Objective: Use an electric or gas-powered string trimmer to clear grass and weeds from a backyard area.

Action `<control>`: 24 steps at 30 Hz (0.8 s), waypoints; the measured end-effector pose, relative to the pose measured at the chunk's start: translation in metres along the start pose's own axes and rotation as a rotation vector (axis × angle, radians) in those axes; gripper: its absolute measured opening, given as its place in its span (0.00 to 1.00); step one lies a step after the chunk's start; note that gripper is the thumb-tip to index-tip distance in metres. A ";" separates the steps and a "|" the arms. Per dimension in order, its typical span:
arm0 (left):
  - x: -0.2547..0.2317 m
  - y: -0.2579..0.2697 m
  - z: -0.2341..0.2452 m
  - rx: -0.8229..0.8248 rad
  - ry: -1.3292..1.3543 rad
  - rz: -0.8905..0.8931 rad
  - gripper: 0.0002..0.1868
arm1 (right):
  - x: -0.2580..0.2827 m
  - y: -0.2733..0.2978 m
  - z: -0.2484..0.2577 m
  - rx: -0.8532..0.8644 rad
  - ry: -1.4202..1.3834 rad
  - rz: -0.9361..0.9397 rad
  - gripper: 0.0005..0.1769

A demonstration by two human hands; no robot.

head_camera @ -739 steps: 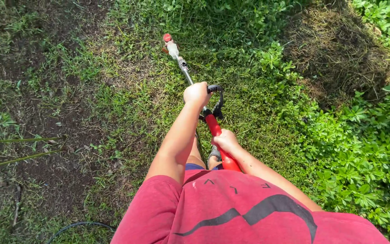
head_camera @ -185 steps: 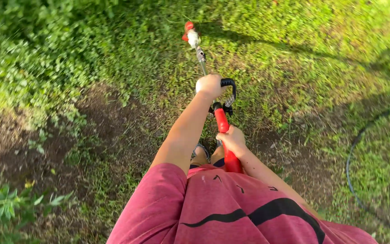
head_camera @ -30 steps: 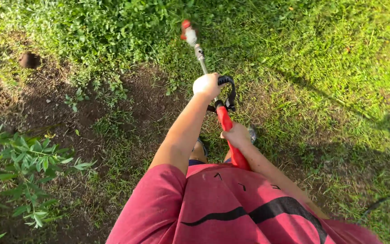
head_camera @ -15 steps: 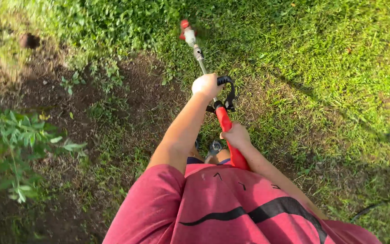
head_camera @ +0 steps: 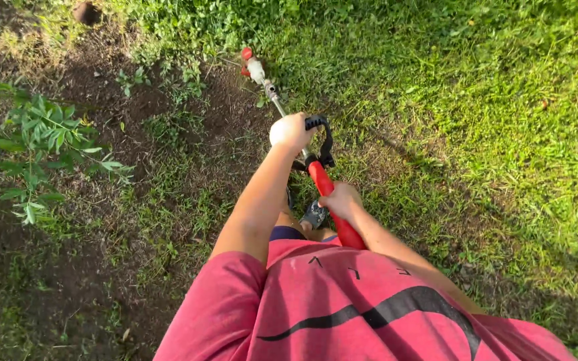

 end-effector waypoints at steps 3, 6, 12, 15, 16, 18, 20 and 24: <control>-0.011 0.005 -0.003 -0.005 -0.015 -0.010 0.20 | -0.005 0.006 0.003 0.025 -0.008 0.008 0.23; -0.026 -0.010 -0.020 -0.007 -0.057 -0.064 0.19 | -0.017 0.007 0.014 -0.030 -0.011 0.016 0.23; -0.093 -0.037 -0.044 0.032 -0.070 -0.207 0.19 | -0.064 -0.007 0.036 -0.137 -0.027 -0.058 0.26; -0.130 -0.050 -0.053 0.074 -0.042 -0.258 0.19 | -0.086 -0.012 0.050 -0.111 0.002 -0.168 0.26; -0.140 -0.059 -0.059 0.082 -0.043 -0.274 0.19 | -0.087 -0.011 0.061 -0.119 -0.004 -0.182 0.26; -0.158 -0.076 -0.068 0.075 -0.049 -0.317 0.21 | -0.079 -0.007 0.090 -0.242 -0.050 -0.129 0.28; -0.179 -0.092 -0.068 0.116 -0.043 -0.326 0.21 | -0.088 -0.020 0.103 -0.240 -0.034 -0.205 0.28; -0.213 -0.134 -0.068 0.125 -0.058 -0.381 0.21 | -0.100 -0.051 0.129 -0.229 -0.070 -0.292 0.27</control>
Point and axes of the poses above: each hand's wrist, its own y-axis away from the middle knuckle, its own z-axis out of the back of the hand, x = y × z, the point moved 9 cm from there along -y, towards the middle knuckle, and after that the axes turned 7 degrees about y, right-handed, at the moved point
